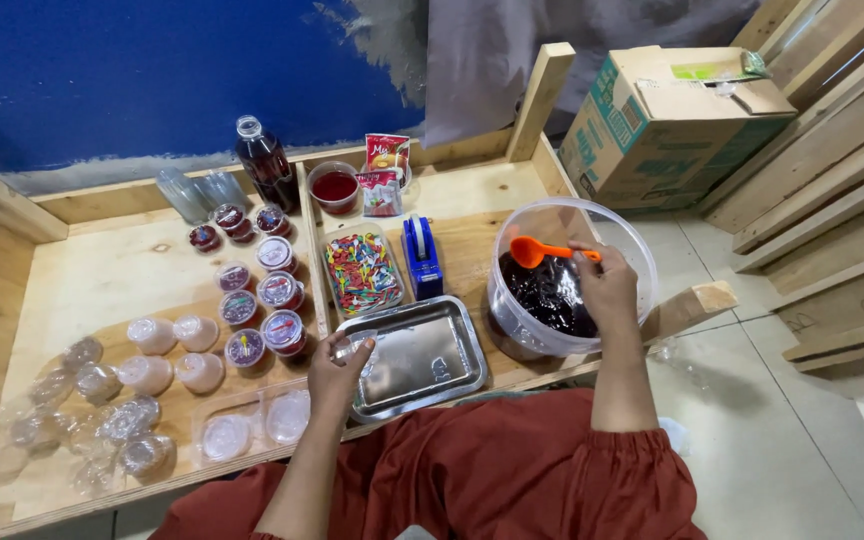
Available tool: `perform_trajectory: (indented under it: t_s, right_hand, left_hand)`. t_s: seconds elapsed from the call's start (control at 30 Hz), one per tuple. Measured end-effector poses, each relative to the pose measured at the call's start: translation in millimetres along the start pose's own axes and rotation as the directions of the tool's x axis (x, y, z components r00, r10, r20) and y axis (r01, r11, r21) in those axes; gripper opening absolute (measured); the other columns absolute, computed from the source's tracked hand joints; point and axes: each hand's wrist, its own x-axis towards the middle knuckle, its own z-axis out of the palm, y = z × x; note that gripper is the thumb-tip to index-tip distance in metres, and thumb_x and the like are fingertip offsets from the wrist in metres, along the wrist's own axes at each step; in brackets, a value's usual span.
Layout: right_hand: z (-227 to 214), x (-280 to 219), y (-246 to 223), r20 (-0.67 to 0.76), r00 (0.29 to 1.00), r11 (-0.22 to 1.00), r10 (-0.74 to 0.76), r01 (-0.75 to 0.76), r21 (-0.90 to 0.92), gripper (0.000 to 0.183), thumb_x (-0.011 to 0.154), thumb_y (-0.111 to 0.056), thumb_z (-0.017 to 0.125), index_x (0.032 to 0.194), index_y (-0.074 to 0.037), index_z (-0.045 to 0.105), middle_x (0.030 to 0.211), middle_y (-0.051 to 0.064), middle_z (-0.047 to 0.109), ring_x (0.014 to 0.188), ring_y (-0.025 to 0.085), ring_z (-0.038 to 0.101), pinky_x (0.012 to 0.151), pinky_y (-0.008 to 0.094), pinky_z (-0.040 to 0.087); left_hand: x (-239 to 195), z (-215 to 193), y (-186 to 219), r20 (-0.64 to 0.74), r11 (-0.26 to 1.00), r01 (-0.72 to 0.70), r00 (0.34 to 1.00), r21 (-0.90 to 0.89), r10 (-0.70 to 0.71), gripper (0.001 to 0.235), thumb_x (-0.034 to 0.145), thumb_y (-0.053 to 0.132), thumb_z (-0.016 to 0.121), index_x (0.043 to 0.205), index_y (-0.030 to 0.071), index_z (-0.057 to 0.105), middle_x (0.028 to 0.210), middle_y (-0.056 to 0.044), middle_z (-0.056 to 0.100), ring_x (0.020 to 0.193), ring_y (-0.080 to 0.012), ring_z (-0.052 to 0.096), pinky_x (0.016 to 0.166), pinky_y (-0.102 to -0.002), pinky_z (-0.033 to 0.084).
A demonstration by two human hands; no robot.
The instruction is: Filling small plastic cups with liquid jelly using a large spoon from a bulk container.
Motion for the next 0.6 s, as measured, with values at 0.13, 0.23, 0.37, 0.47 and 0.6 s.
perform_trajectory:
  t_s: [0.13, 0.23, 0.37, 0.47, 0.6]
  right_hand:
    - [-9, 3, 9, -0.073, 0.997, 0.998, -0.036, 0.032, -0.048, 0.023, 0.098, -0.024, 0.070, 0.119, -0.031, 0.077, 0.102, 0.012, 0.066, 0.101, 0.034, 0.068, 0.092, 0.042, 0.057]
    - [-11, 11, 27, -0.102, 0.991, 0.970, -0.087, 0.062, -0.234, 0.021, 0.099, -0.025, 0.071, 0.117, -0.032, 0.077, 0.097, 0.007, 0.065, 0.091, 0.030, 0.070, 0.088, 0.041, 0.058]
    - [-6, 22, 47, -0.005, 0.979, 0.914, 0.204, -0.192, -0.356, 0.021, 0.100, -0.030, 0.066, 0.118, -0.033, 0.077, 0.108, 0.011, 0.070, 0.106, 0.036, 0.069, 0.094, 0.047, 0.055]
    - [10, 37, 82, 0.050, 0.943, 0.847, 0.330, -0.272, -0.458, 0.023, 0.098, -0.037, 0.064, 0.117, -0.037, 0.077, 0.110, 0.009, 0.072, 0.110, 0.036, 0.069, 0.093, 0.048, 0.056]
    - [24, 48, 91, 0.153, 0.871, 0.740, 0.467, -0.290, -0.607, 0.029, 0.094, -0.043, 0.058, 0.117, -0.043, 0.076, 0.113, 0.010, 0.076, 0.112, 0.038, 0.070, 0.092, 0.050, 0.058]
  left_hand:
    - [-9, -1, 7, -0.009, 1.000, -0.006, 1.000, -0.023, 0.006, 0.078, 0.074, 0.041, 0.091, 0.137, 0.006, 0.062, 0.130, -0.019, 0.063, 0.114, -0.0335, 0.068, 0.098, -0.043, 0.054]
    - [-6, -1, 5, -0.015, 1.000, -0.018, 1.000, -0.017, 0.018, 0.076, 0.074, 0.040, 0.091, 0.136, 0.006, 0.063, 0.128, -0.019, 0.063, 0.112, -0.0328, 0.069, 0.097, -0.042, 0.054]
    - [-4, 0, 3, -0.015, 1.000, -0.011, 1.000, 0.006, 0.011, 0.076, 0.073, 0.041, 0.091, 0.136, 0.007, 0.064, 0.127, -0.017, 0.065, 0.110, -0.0314, 0.069, 0.095, -0.041, 0.054]
    - [-2, 0, -1, -0.021, 1.000, -0.013, 1.000, 0.009, 0.013, 0.077, 0.073, 0.042, 0.092, 0.135, 0.007, 0.064, 0.127, -0.016, 0.066, 0.109, -0.0307, 0.070, 0.094, -0.040, 0.055]
    - [0, 1, -2, -0.026, 1.000, -0.021, 0.999, -0.003, 0.021, 0.077, 0.072, 0.043, 0.092, 0.135, 0.007, 0.064, 0.126, -0.016, 0.067, 0.108, -0.0303, 0.070, 0.093, -0.041, 0.055]
